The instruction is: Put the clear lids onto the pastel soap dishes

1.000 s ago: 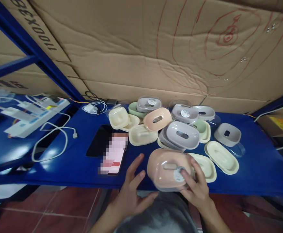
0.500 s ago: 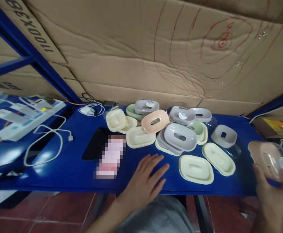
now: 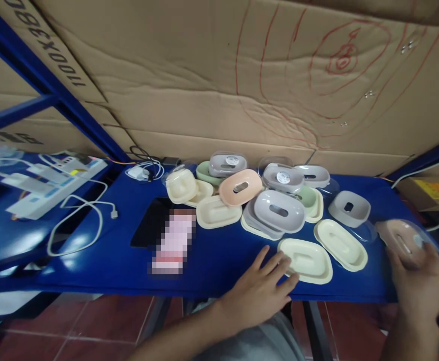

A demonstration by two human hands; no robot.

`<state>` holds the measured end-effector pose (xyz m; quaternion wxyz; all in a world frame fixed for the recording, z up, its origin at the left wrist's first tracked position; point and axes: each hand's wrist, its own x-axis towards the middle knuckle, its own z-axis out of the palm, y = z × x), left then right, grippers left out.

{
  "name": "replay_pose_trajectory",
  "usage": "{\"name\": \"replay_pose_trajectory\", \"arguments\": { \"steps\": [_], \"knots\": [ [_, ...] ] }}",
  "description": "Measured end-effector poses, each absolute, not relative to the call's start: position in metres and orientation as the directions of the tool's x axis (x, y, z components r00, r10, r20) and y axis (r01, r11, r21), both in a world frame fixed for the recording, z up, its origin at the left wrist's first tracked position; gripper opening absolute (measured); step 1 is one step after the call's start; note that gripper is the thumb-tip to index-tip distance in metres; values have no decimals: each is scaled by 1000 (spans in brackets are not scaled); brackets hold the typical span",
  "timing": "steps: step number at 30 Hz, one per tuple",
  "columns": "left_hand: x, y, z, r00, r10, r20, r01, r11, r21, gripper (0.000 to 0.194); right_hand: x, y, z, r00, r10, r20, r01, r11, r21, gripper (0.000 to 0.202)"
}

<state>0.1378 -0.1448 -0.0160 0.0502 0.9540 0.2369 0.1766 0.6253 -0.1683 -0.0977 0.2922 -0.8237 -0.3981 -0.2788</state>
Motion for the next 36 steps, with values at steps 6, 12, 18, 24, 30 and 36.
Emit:
{"name": "replay_pose_trajectory", "arguments": {
  "steps": [6, 12, 18, 24, 30, 36],
  "knots": [
    [87, -159, -26, 753, 577, 316, 528, -817, 234, 34, 629, -152, -88, 568, 641, 516, 820, -491, -292, 111],
    [39, -172, -32, 565, 681, 465, 637, -719, 279, 32, 563, -133, -53, 308, 626, 717, 951, -223, -214, 86],
    [30, -164, -41, 446, 716, 538, 655, -670, 349, 18, 396, -112, -9, -266, 762, 591, 898, 418, -135, 54],
    [26, -165, -48, 446, 724, 527, 589, -680, 436, 17, 357, -107, -5, -314, 672, 671, 807, 561, -184, 57],
    [24, -171, -54, 340, 738, 582, 675, -623, 396, 29, 341, -159, -19, -381, 635, 672, 661, 695, -282, 63],
    [24, -172, -54, 360, 712, 603, 695, -636, 337, 34, 320, -183, -39, -477, 700, 531, 634, 693, -343, 45]
  ]
}}
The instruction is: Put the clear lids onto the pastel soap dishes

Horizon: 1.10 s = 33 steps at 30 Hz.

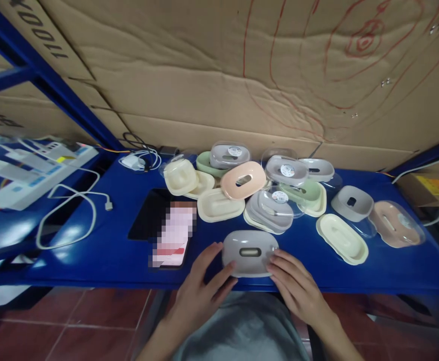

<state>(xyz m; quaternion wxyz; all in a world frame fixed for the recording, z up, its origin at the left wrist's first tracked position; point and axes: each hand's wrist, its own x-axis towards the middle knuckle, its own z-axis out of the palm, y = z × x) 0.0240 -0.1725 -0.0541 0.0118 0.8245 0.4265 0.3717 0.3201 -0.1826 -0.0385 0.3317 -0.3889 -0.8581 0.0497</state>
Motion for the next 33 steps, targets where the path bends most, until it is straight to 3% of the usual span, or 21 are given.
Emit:
{"name": "replay_pose_trajectory", "arguments": {
  "steps": [5, 13, 21, 25, 28, 33],
  "knots": [
    [25, -170, -52, 410, 699, 586, 650, -674, 350, 26, 319, -179, -38, -501, 731, 464, 652, 671, -352, 37],
    [28, -167, -49, 401, 708, 581, 621, -677, 396, 22, 315, -181, -42, -496, 714, 494, 666, 678, -311, 35],
    [29, -167, -47, 437, 702, 562, 638, -683, 357, 16, 313, -181, -37, -500, 720, 481, 657, 677, -332, 32],
    [29, -168, -47, 441, 701, 560, 636, -685, 356, 17, 332, -162, -25, -445, 715, 539, 680, 662, -317, 42],
    [30, -169, -47, 410, 701, 583, 656, -671, 346, 17, 351, -131, -16, -328, 738, 590, 780, 564, -271, 53],
    [30, -171, -50, 355, 714, 603, 689, -636, 347, 20, 368, -86, -15, -255, 838, 482, 858, 426, -287, 60]
  ]
}}
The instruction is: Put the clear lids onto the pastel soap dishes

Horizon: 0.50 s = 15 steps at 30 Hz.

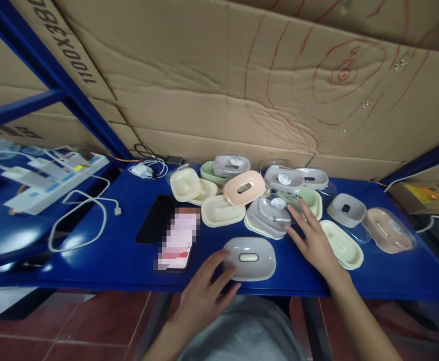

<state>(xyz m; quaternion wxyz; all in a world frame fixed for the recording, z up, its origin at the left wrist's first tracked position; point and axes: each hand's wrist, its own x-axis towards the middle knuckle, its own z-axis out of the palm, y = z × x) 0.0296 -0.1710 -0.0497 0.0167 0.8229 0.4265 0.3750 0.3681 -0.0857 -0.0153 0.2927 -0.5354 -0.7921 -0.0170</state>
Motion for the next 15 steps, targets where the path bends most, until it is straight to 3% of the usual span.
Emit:
{"name": "replay_pose_trajectory", "arguments": {
  "steps": [6, 11, 15],
  "knots": [
    [30, -171, -50, 339, 715, 611, 669, -640, 378, 24, 369, -87, -20, -168, 791, 589, 848, 421, -323, 50],
    [30, -171, -52, 295, 717, 632, 661, -631, 407, 38, 352, -130, -16, -72, 716, 694, 819, 440, -369, 60],
    [28, -171, -55, 274, 717, 641, 636, -635, 438, 46, 321, -174, -31, -147, 727, 671, 729, 539, -423, 63]
  ]
}}
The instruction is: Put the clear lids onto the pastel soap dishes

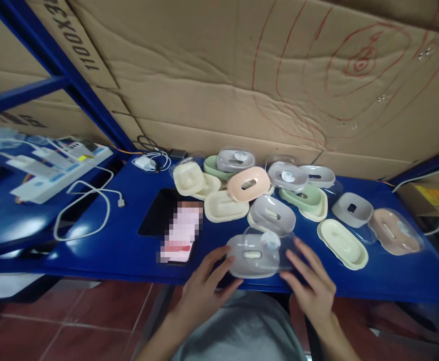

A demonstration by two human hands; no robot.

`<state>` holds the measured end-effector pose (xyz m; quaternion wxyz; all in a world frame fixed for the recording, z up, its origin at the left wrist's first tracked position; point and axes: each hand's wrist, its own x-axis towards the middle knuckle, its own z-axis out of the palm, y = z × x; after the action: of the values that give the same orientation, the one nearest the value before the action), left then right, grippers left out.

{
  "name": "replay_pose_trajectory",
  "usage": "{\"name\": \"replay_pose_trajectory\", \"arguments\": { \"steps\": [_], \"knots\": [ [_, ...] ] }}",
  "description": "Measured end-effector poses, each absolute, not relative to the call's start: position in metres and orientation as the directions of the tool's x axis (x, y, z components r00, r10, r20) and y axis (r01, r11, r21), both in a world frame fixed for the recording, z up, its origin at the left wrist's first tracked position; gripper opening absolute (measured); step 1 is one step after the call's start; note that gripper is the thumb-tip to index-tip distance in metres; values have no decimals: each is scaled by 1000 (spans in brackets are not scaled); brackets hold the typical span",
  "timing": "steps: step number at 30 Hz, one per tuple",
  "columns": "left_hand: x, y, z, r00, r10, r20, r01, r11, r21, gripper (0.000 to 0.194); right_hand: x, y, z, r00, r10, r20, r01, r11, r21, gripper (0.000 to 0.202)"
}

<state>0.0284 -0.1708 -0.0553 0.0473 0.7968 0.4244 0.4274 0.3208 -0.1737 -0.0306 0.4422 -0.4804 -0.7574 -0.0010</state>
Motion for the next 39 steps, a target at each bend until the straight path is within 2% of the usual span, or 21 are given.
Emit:
{"name": "replay_pose_trajectory", "arguments": {
  "steps": [3, 11, 22, 33, 39],
  "knots": [
    [27, -172, -58, 259, 735, 626, 623, -623, 473, 48, 300, -191, -41, -206, 745, 635, 711, 560, -426, 61],
    [25, -172, -55, 232, 762, 605, 594, -604, 532, 51, 294, -187, -41, -221, 749, 624, 718, 558, -416, 53],
    [27, -172, -54, 300, 769, 565, 626, -606, 491, 45, 297, -191, -41, -199, 809, 553, 728, 500, -470, 47],
    [28, -172, -54, 305, 770, 560, 635, -603, 483, 36, 299, -197, -52, -295, 760, 578, 768, 549, -330, 69],
    [27, -171, -50, 309, 817, 487, 622, -561, 547, 39, 304, -192, -46, -291, 809, 511, 759, 520, -391, 52]
  ]
}}
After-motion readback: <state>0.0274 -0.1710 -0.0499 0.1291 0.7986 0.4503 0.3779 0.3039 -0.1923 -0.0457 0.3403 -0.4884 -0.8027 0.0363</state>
